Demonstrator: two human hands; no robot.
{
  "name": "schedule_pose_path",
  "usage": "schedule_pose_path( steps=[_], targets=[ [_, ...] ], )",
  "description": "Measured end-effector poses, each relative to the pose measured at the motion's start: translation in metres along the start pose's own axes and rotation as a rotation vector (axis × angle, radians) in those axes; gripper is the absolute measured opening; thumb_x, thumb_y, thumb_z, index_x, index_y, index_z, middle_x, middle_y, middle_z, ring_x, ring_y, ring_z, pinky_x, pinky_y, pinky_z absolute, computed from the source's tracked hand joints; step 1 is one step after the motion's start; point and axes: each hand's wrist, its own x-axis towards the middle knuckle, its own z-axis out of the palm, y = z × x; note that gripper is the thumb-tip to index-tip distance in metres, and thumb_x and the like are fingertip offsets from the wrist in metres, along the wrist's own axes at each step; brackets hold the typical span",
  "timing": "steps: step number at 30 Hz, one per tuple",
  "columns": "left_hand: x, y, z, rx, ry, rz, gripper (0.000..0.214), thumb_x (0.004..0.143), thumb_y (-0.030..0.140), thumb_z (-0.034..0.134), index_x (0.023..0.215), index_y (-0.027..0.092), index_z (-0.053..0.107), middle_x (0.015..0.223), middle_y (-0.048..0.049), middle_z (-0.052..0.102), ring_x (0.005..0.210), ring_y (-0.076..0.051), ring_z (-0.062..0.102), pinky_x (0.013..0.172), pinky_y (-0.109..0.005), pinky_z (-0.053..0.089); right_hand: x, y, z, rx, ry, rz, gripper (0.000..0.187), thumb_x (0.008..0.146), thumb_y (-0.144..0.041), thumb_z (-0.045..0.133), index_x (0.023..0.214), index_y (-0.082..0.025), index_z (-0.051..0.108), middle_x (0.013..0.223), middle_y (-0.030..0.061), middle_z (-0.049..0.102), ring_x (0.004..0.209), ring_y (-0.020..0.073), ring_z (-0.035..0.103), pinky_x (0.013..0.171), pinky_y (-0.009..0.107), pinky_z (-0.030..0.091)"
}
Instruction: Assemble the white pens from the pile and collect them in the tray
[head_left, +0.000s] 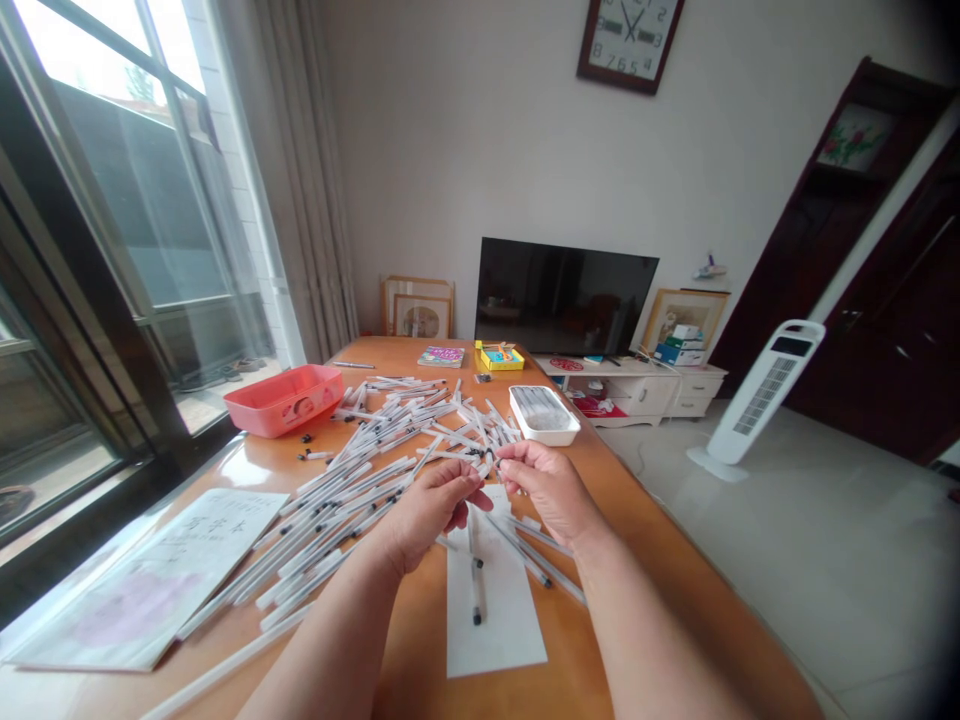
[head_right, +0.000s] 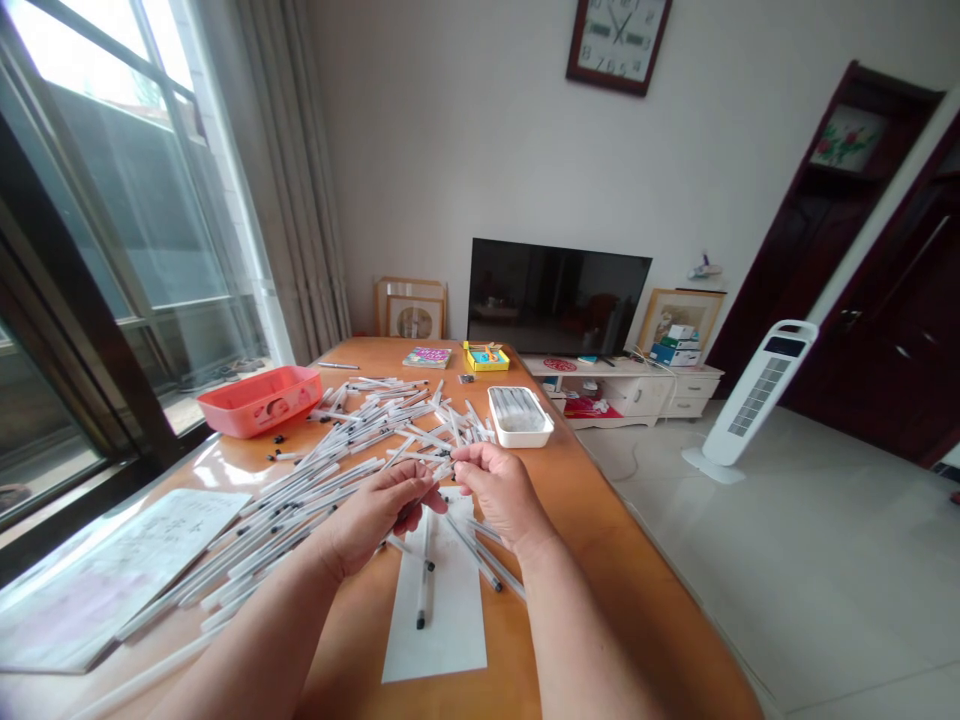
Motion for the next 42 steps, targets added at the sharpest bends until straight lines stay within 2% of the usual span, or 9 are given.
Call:
schedule_pose_path(
  steps=[8, 28, 42],
  targets=[
    [-0.001, -0.0007, 0.0002, 0.032, -0.033, -0.01, 0.026, 0.089, 0.044, 0.058, 0.087, 0.018, 0.054, 0.085, -0.0058, 0.072, 0.051, -0.008, 0.046, 0.05, -0.024, 0.024, -0.0005, 0.0015, -0.0001, -0.061, -0.029, -0.031, 0.018, 0.079, -0.029, 0.07, 0.091, -0.016, 0.071, 0.074, 0.0004, 0.064, 0.068, 0.0133, 0.055, 0.068, 0.028, 0.046],
    [-0.0012, -0.0005, -0.0007, 0.07, -0.054, 0.0, 0.026, 0.088, 0.044, 0.057, 0.085, 0.018, 0.055, 0.086, -0.0064, 0.073, 0.053, -0.008, 0.045, 0.052, -0.025, 0.026, -0.0014, 0.0033, -0.0003, -0.094, -0.069, -0.045, 0.017, 0.08, -0.028, 0.069, 0.093, -0.017, 0.072, 0.078, 0.0013, 0.066, 0.069, 0.013, 0.055, 0.067, 0.027, 0.046],
    [-0.0034, 0.0005, 0.0011, 0.07, -0.039, -0.019, 0.027, 0.085, 0.045, 0.06, 0.084, 0.018, 0.055, 0.082, -0.005, 0.072, 0.052, -0.008, 0.045, 0.051, -0.024, 0.026, -0.0024, 0.0002, -0.0047, -0.087, -0.137, 0.018, 0.021, 0.082, -0.032, 0.069, 0.095, -0.016, 0.074, 0.078, 0.0014, 0.064, 0.07, 0.0127, 0.054, 0.069, 0.028, 0.044]
  ],
)
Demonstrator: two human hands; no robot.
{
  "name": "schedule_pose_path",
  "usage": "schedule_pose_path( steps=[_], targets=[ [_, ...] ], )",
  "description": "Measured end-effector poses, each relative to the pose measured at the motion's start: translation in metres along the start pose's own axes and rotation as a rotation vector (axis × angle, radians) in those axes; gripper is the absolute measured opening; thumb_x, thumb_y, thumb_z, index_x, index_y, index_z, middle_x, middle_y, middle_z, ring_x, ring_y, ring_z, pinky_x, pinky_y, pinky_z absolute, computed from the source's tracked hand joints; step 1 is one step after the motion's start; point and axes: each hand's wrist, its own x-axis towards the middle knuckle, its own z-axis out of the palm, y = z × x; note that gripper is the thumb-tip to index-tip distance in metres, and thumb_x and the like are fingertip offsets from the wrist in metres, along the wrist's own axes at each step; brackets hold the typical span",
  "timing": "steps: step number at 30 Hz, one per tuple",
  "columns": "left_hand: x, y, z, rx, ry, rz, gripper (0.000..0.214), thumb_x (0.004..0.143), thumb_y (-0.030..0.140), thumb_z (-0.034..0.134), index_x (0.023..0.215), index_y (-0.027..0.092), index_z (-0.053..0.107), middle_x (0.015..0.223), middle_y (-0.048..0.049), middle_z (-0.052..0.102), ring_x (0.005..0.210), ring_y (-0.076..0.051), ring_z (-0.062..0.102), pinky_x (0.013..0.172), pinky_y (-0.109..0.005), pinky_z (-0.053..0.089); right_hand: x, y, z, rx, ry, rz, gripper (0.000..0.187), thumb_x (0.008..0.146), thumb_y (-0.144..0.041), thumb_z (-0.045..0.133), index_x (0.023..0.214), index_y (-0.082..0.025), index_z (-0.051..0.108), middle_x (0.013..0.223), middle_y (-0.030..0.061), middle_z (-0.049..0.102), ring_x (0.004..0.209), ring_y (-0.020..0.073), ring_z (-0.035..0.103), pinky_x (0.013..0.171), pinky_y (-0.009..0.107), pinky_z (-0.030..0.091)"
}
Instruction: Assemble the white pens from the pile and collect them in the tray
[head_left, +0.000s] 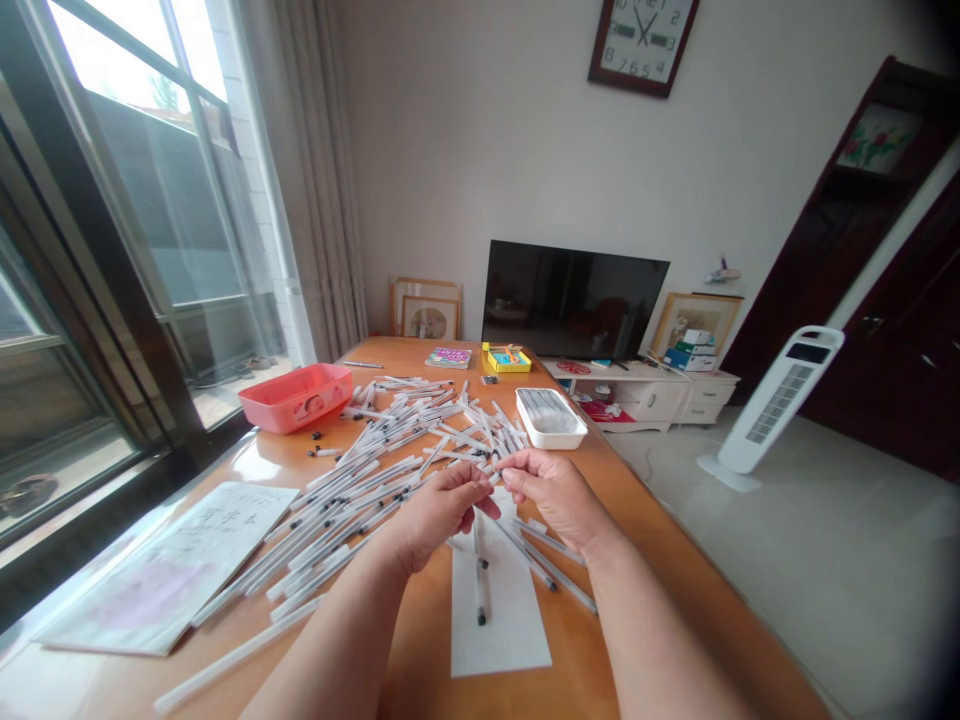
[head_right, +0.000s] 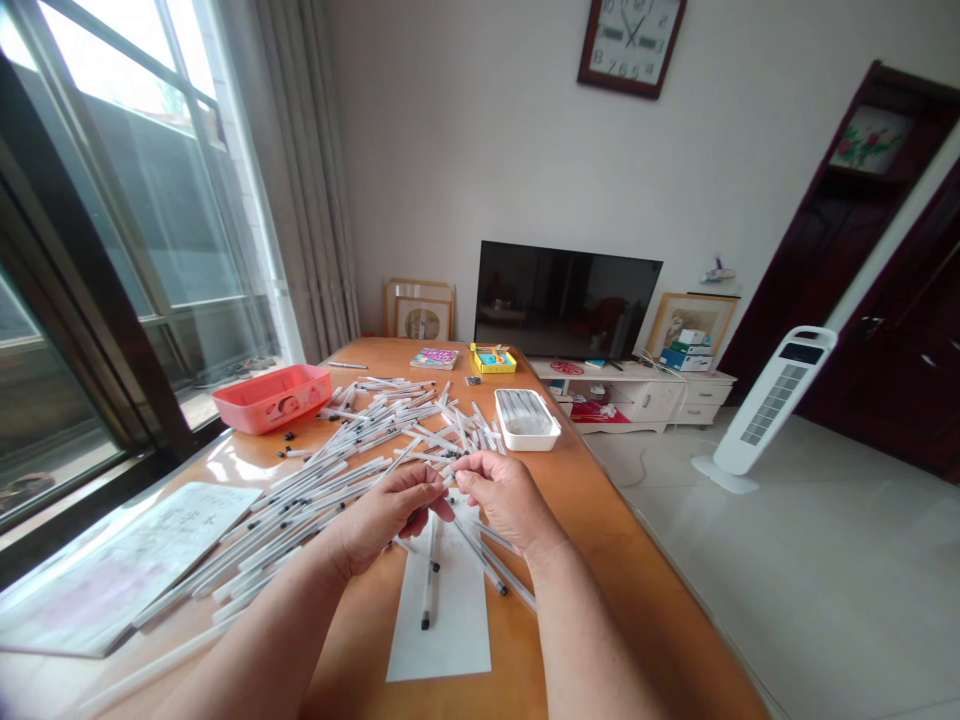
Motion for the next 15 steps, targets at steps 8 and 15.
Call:
schedule_pose_path(
  steps=[8, 15],
  targets=[
    [0.0001, -0.0004, 0.0007, -0.005, -0.006, -0.012, 0.027, 0.082, 0.044, 0.064, 0.083, 0.018, 0.057, 0.08, -0.0059, 0.072, 0.052, -0.008, 0.042, 0.051, -0.023, 0.027, -0.0006, 0.0011, -0.004, -0.029, -0.03, 0.037, 0.027, 0.078, -0.039, 0.074, 0.092, -0.016, 0.072, 0.079, 0.0025, 0.065, 0.069, 0.0131, 0.053, 0.065, 0.027, 0.044],
    [0.0009, -0.0047, 0.0001, 0.028, -0.025, 0.04, 0.028, 0.085, 0.046, 0.063, 0.083, 0.018, 0.056, 0.08, -0.0057, 0.072, 0.054, -0.009, 0.042, 0.054, -0.023, 0.031, -0.0007, 0.0038, -0.0057, -0.132, -0.032, 0.062, 0.032, 0.082, -0.048, 0.069, 0.084, -0.017, 0.064, 0.075, 0.0018, 0.065, 0.06, 0.0114, 0.048, 0.058, 0.026, 0.039]
  ],
)
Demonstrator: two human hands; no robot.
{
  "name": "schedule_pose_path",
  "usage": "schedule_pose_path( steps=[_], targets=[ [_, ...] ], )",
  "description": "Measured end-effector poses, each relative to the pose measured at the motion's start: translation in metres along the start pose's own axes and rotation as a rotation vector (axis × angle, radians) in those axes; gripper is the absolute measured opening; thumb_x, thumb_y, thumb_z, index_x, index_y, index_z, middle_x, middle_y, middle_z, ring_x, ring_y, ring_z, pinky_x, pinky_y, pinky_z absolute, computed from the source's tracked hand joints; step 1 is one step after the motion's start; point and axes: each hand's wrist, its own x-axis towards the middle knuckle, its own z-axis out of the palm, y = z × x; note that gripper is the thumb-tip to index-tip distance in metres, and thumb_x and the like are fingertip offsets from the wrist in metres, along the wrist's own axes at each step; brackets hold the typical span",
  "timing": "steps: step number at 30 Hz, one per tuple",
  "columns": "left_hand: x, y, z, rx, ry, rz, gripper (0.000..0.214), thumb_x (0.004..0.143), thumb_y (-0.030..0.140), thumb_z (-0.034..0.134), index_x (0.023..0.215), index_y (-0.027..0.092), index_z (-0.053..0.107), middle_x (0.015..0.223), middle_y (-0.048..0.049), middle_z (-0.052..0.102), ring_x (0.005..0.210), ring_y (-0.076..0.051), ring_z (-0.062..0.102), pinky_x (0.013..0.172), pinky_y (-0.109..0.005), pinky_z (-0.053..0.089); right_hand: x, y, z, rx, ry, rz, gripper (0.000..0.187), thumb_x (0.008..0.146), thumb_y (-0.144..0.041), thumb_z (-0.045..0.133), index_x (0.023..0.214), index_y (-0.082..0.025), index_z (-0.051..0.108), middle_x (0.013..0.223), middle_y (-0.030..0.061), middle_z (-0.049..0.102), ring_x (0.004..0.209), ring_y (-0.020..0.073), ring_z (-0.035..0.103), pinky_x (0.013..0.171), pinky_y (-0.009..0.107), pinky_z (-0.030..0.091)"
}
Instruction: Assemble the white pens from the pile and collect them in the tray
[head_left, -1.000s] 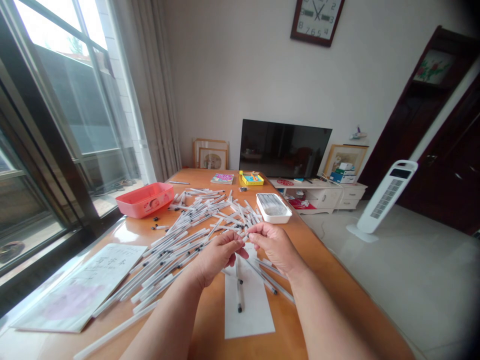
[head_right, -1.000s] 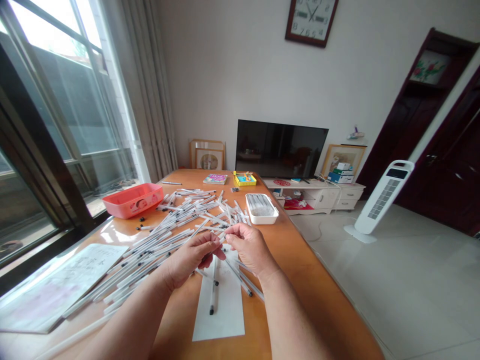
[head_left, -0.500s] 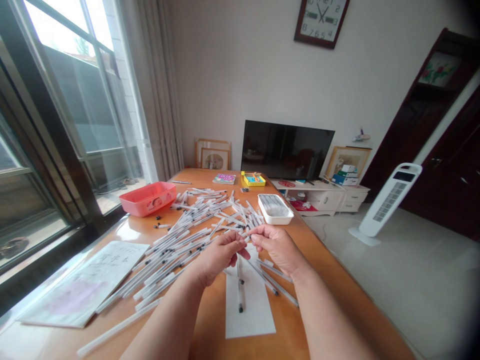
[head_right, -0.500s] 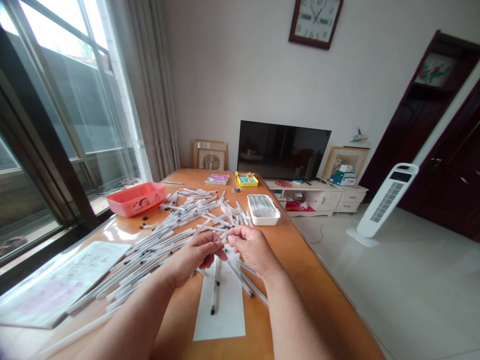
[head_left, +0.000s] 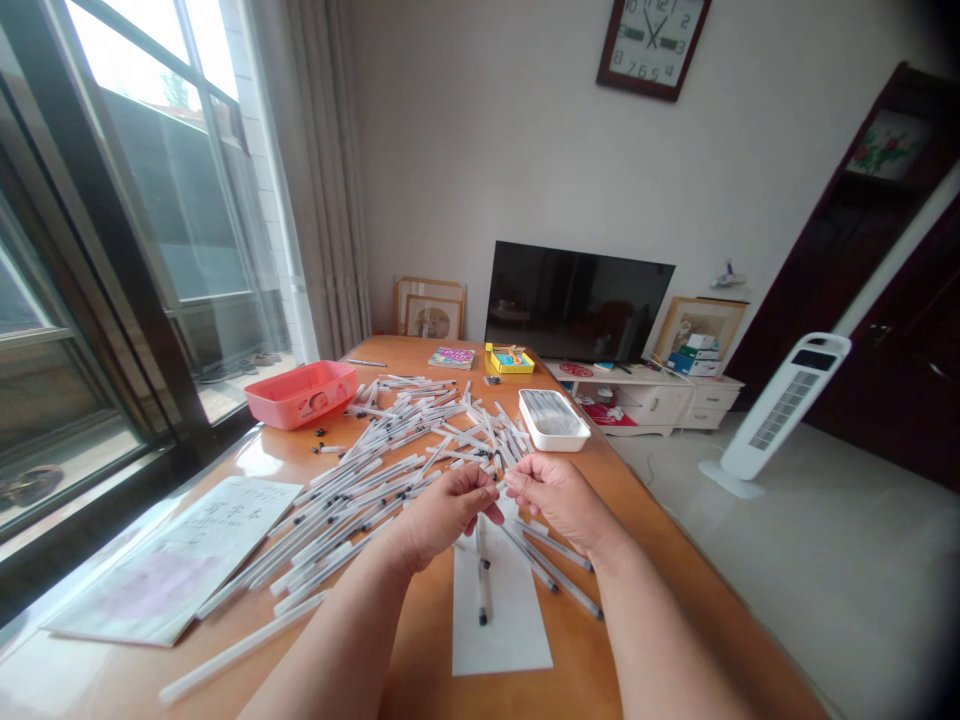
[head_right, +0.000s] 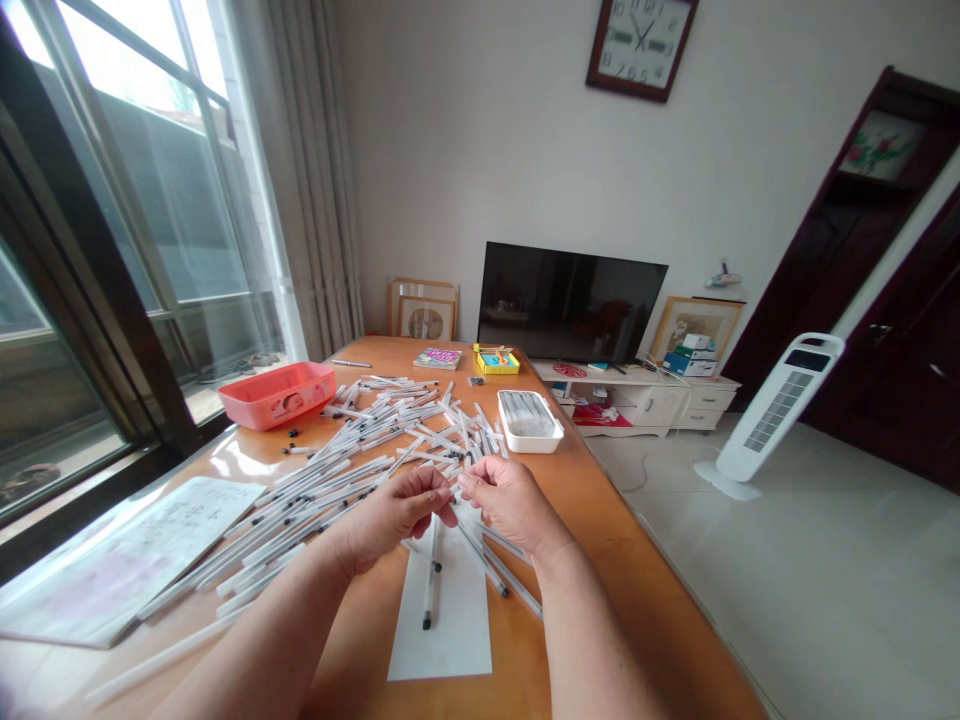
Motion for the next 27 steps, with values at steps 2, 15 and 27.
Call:
schedule_pose_path(
  steps=[2, 15, 27],
  targets=[
    [0.0, 0.0001, 0.0006, 0.018, -0.008, 0.001, 0.029, 0.085, 0.047, 0.063, 0.084, 0.018, 0.057, 0.079, -0.0055, 0.072, 0.055, -0.009, 0.042, 0.055, -0.024, 0.033, 0.0, 0.0006, 0.0013, -0.082, 0.024, -0.035, 0.034, 0.084, -0.05, 0.066, 0.077, -0.018, 0.061, 0.07, -0.0002, 0.061, 0.06, 0.0117, 0.046, 0.058, 0.025, 0.038],
    [-0.0017, 0.0057, 0.0033, 0.052, -0.026, 0.011, 0.03, 0.085, 0.047, 0.063, 0.085, 0.018, 0.058, 0.081, -0.0059, 0.072, 0.055, -0.01, 0.043, 0.057, -0.025, 0.035, 0.0019, 0.0068, 0.0067, -0.246, 0.094, -0.084, 0.057, 0.092, -0.066, 0.047, 0.058, -0.02, 0.048, 0.053, -0.0022, 0.045, 0.053, 0.013, 0.042, 0.056, 0.028, 0.034],
    [-0.0004, 0.0019, 0.0006, 0.046, 0.003, 0.011, 0.031, 0.086, 0.049, 0.062, 0.086, 0.018, 0.057, 0.079, -0.0052, 0.071, 0.055, -0.009, 0.042, 0.056, -0.024, 0.034, -0.0011, 0.0012, 0.0068, -0.22, 0.087, -0.104, 0.039, 0.09, -0.054, 0.059, 0.073, -0.019, 0.06, 0.066, 0.0004, 0.062, 0.059, 0.0132, 0.05, 0.056, 0.026, 0.037]
  ],
)
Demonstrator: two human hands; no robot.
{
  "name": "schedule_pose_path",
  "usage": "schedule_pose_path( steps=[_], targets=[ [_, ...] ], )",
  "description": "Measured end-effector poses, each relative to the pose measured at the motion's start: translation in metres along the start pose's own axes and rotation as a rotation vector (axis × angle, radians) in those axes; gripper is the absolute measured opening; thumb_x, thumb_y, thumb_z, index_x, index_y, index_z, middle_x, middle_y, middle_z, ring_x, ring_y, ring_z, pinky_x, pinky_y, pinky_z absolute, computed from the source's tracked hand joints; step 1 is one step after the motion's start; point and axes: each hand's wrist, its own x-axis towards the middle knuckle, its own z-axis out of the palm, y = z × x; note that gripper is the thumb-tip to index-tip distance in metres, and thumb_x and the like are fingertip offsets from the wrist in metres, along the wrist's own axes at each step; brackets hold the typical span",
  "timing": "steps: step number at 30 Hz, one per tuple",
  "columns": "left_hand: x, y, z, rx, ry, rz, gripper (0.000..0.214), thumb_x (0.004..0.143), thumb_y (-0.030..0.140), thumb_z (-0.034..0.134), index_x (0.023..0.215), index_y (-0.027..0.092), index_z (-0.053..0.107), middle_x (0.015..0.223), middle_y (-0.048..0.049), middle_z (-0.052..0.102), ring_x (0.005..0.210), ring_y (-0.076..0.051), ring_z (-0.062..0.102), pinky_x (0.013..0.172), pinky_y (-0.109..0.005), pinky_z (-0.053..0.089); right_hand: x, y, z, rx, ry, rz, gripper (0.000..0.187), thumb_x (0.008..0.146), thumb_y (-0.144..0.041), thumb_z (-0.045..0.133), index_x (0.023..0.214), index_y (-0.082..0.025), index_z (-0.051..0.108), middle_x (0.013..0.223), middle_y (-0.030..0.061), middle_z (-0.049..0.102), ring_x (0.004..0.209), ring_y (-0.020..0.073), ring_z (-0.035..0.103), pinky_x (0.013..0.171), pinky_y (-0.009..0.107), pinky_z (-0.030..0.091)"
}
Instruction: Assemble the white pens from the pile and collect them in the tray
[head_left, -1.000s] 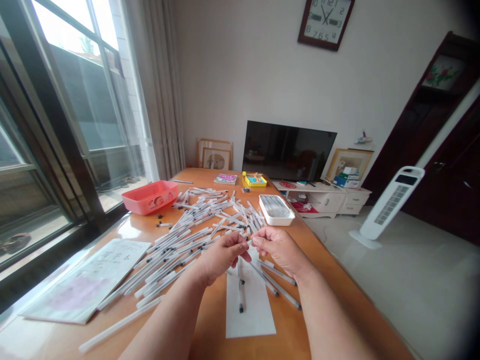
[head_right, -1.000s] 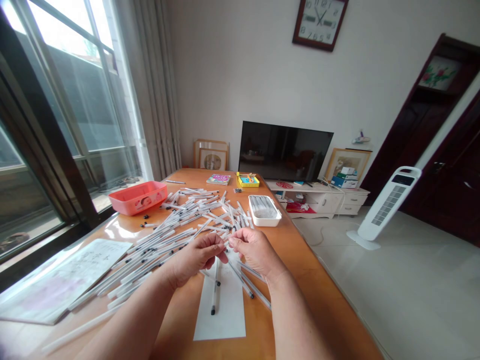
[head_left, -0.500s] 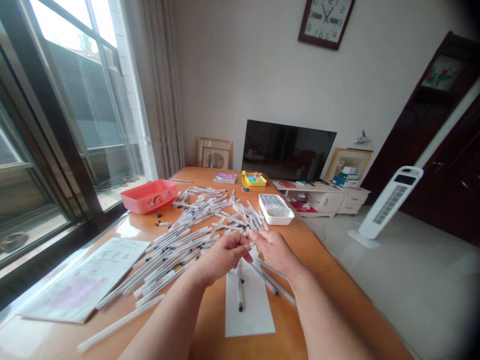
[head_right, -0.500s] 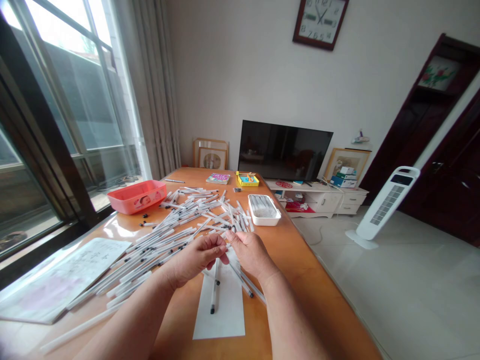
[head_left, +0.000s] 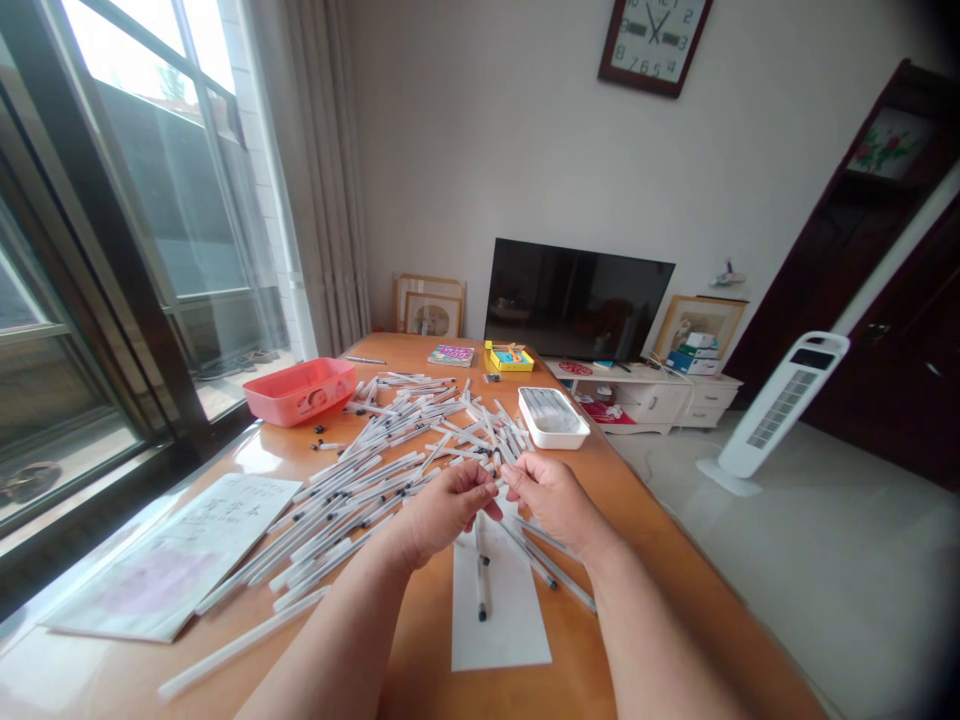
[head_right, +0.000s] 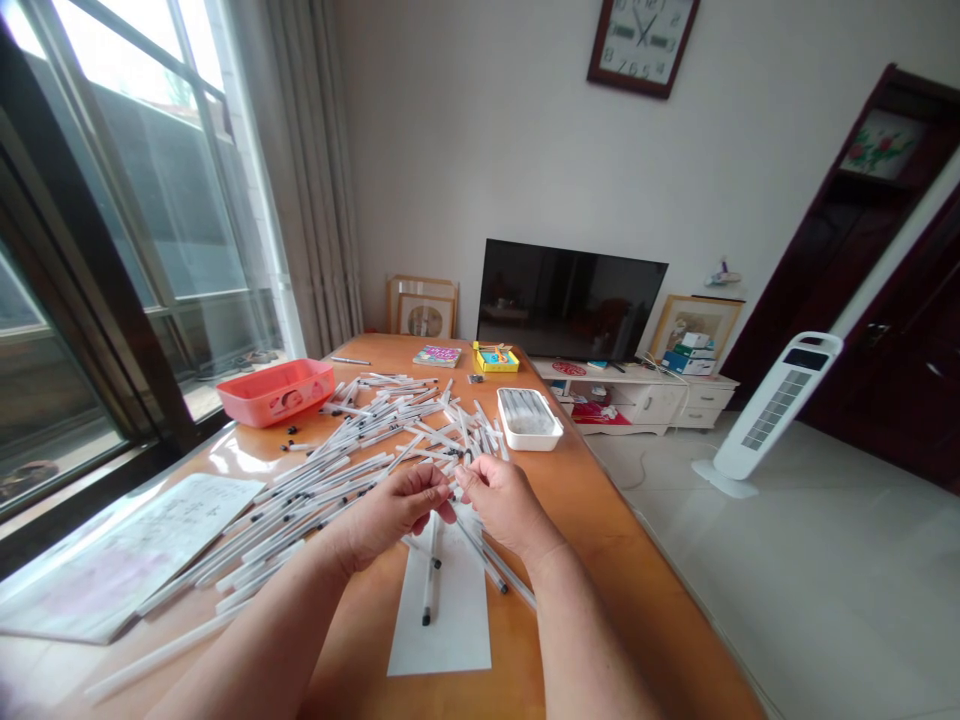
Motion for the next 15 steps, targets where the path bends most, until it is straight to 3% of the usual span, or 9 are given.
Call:
schedule_pose_path(
  steps=[7, 11, 15],
  targets=[
    [0.0004, -0.0016, 0.0029, 0.021, -0.015, 0.024, 0.033, 0.084, 0.051, 0.064, 0.086, 0.018, 0.059, 0.081, -0.0056, 0.072, 0.056, -0.01, 0.044, 0.056, -0.025, 0.035, 0.002, 0.0061, 0.0023, -0.115, 0.034, -0.037, 0.054, 0.091, -0.065, 0.051, 0.06, -0.021, 0.049, 0.052, -0.0034, 0.043, 0.053, 0.0125, 0.039, 0.052, 0.026, 0.03],
    [0.001, -0.0015, 0.0025, -0.006, -0.012, 0.014, 0.034, 0.085, 0.051, 0.063, 0.086, 0.018, 0.058, 0.081, -0.0055, 0.072, 0.055, -0.01, 0.044, 0.057, -0.025, 0.035, 0.0026, 0.0046, 0.0014, -0.062, 0.035, 0.023, 0.058, 0.092, -0.069, 0.044, 0.063, -0.02, 0.057, 0.053, -0.0005, 0.05, 0.053, 0.0146, 0.046, 0.055, 0.027, 0.036],
    [0.0016, -0.0018, 0.0005, -0.004, 0.012, 0.003, 0.032, 0.086, 0.049, 0.062, 0.086, 0.018, 0.058, 0.081, -0.0058, 0.072, 0.055, -0.009, 0.045, 0.056, -0.025, 0.034, 0.0033, 0.0019, 0.0013, 0.045, 0.025, -0.017, 0.047, 0.094, -0.062, 0.048, 0.083, -0.02, 0.066, 0.069, 0.0026, 0.064, 0.064, 0.0165, 0.055, 0.062, 0.028, 0.043]
  ],
)
